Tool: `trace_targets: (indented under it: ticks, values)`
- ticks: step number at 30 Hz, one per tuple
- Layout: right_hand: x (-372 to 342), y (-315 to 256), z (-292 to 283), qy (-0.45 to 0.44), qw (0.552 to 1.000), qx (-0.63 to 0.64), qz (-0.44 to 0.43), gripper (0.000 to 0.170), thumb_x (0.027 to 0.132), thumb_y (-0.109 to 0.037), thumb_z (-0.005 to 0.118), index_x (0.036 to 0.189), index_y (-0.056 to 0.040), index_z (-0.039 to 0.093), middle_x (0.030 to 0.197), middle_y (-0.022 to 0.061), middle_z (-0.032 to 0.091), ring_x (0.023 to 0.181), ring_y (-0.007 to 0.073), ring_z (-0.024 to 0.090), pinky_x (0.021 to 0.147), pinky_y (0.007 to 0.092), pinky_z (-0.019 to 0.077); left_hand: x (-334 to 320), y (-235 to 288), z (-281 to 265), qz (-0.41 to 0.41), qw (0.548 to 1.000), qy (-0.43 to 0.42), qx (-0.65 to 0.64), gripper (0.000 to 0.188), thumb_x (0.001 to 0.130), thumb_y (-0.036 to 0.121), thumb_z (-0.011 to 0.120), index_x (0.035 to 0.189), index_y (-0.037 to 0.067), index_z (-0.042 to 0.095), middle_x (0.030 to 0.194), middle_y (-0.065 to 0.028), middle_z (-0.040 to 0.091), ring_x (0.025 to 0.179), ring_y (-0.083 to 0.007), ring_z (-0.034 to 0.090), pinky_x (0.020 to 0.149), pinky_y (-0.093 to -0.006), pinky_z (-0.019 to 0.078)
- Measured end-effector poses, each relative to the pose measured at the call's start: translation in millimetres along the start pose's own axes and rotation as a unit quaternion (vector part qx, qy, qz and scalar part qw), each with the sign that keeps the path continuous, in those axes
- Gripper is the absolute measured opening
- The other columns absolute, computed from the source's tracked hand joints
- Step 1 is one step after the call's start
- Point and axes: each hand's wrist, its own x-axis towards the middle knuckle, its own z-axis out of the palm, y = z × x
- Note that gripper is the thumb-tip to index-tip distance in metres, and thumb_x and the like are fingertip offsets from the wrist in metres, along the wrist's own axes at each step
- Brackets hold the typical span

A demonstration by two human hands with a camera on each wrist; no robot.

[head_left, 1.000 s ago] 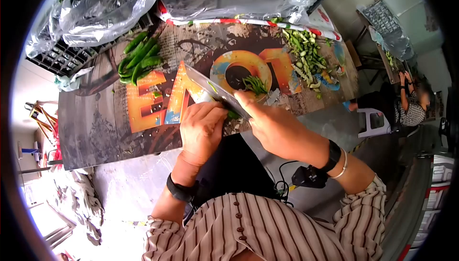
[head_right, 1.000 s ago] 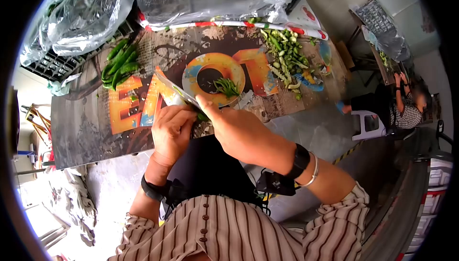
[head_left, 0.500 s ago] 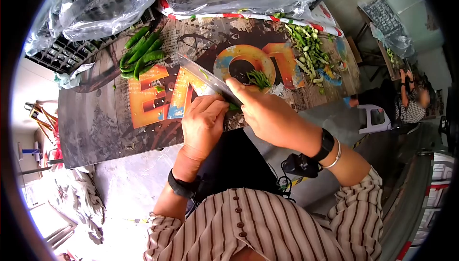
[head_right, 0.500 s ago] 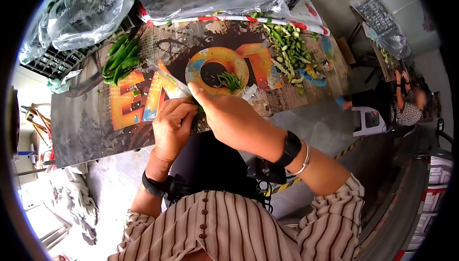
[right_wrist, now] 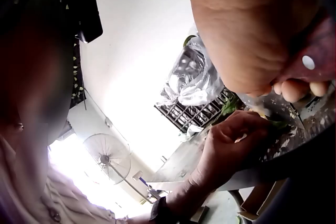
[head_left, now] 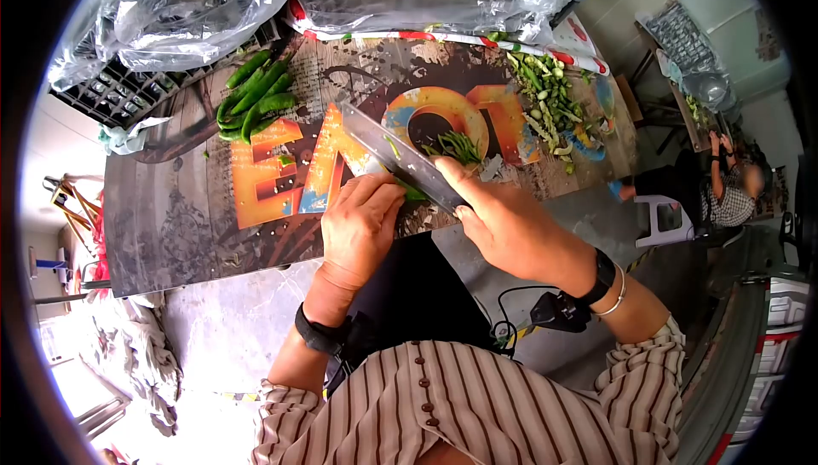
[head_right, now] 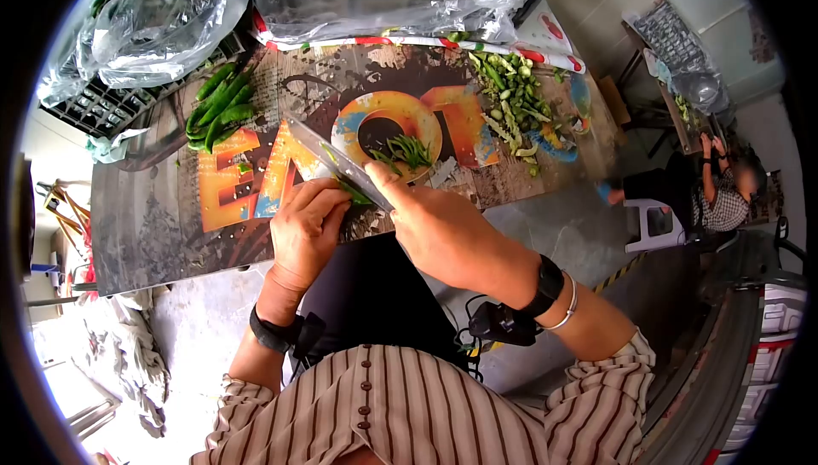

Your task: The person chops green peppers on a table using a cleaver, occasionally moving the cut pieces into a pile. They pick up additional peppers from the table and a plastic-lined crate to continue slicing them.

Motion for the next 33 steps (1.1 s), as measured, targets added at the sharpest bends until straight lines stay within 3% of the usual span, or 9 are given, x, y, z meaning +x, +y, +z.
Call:
trace_targets:
  ticks: [11,13,18,21,25,27,29,33]
  values:
    - [10.9,-6.0,-6.7,-0.078,0.996,-0.041,0.001,0.065,0.088,0.000,0.055,0.149,0.0026,0.032,0.079,0.0235,0.066,0.069,0.0428,0.065,0.061,0.0522,0.0506,4.0,2.0,-3.9,-0.020,0.999,-0.019,-0.024,0.011,0.081,0.002,0.071,0.089,0.008,0.072,0.097,-0.0042,0.070,0.089,-0.0281,0.067,0.078,-0.0361,0.0537]
    - [15.7,-4.6,0.3,-0.077,0.997,-0.017,0.011,0.065,0.088,0.000,0.055,0.149,0.0029,0.033,0.079,0.0244,0.066,0.070,0.0430,0.065,0.061,0.0521,0.0508,0.9,1.7,-0.8,-0.022,0.999,-0.015,-0.030,0.011,0.080,0.002,0.071,0.089,0.008,0.072,0.097,-0.0046,0.071,0.089,-0.0281,0.067,0.078,-0.0360,0.0538]
    - [34.8,7.7,24.4,0.037,0.996,-0.019,-0.076,0.065,0.086,0.000,0.057,0.148,0.0038,0.036,0.083,0.0244,0.066,0.070,0.0424,0.065,0.061,0.0504,0.0506,1.5,0.0,0.4,-0.021,0.999,0.000,-0.028,0.011,0.080,0.002,0.072,0.090,0.007,0.072,0.097,-0.0058,0.071,0.088,-0.0284,0.067,0.079,-0.0365,0.0540]
    - [48.0,5.6,26.7,0.000,0.996,-0.023,-0.087,0.065,0.086,-0.001,0.058,0.147,0.0027,0.036,0.084,0.0237,0.067,0.071,0.0428,0.065,0.061,0.0503,0.0503,1.4,2.2,-4.0,-0.042,0.998,-0.022,-0.033,0.010,0.080,0.002,0.071,0.089,0.007,0.072,0.096,-0.0060,0.070,0.088,-0.0289,0.067,0.078,-0.0371,0.0540]
    - [38.5,10.9,19.1,-0.002,0.998,0.032,-0.060,0.067,0.089,-0.003,0.058,0.151,-0.0009,0.032,0.081,0.0232,0.065,0.072,0.0429,0.064,0.063,0.0498,0.0502,0.1,2.6,-1.0,-0.039,0.999,-0.005,-0.024,0.011,0.080,0.002,0.071,0.089,0.008,0.071,0.097,-0.0056,0.070,0.089,-0.0288,0.066,0.077,-0.0367,0.0538]
    - [16.5,0.5,3.2,-0.043,0.999,-0.013,0.020,0.066,0.092,-0.005,0.056,0.152,-0.0018,0.030,0.083,0.0253,0.064,0.075,0.0438,0.064,0.065,0.0502,0.0497,0.3,1.3,-0.9,-0.035,0.999,0.003,-0.029,0.011,0.080,0.003,0.072,0.090,0.009,0.071,0.097,-0.0051,0.069,0.089,-0.0285,0.066,0.077,-0.0361,0.0537]
    - [2.3,1.8,-0.3,-0.066,0.996,0.020,0.063,0.066,0.093,-0.005,0.056,0.153,-0.0026,0.030,0.084,0.0270,0.064,0.076,0.0452,0.064,0.067,0.0511,0.0490,-0.7,1.3,-0.2,-0.035,0.999,-0.004,-0.029,0.010,0.080,0.004,0.073,0.089,0.009,0.071,0.097,-0.0043,0.069,0.088,-0.0284,0.066,0.077,-0.0361,0.0538]
    - [-0.9,19.7,-0.9,-0.010,0.998,0.024,0.051,0.066,0.093,-0.005,0.056,0.154,-0.0026,0.031,0.086,0.0284,0.064,0.076,0.0462,0.063,0.068,0.0519,0.0485,-1.1,-1.7,1.2,-0.010,1.000,0.004,-0.027,0.012,0.080,0.004,0.073,0.090,0.010,0.073,0.097,-0.0015,0.069,0.089,-0.0264,0.065,0.079,-0.0359,0.0525]
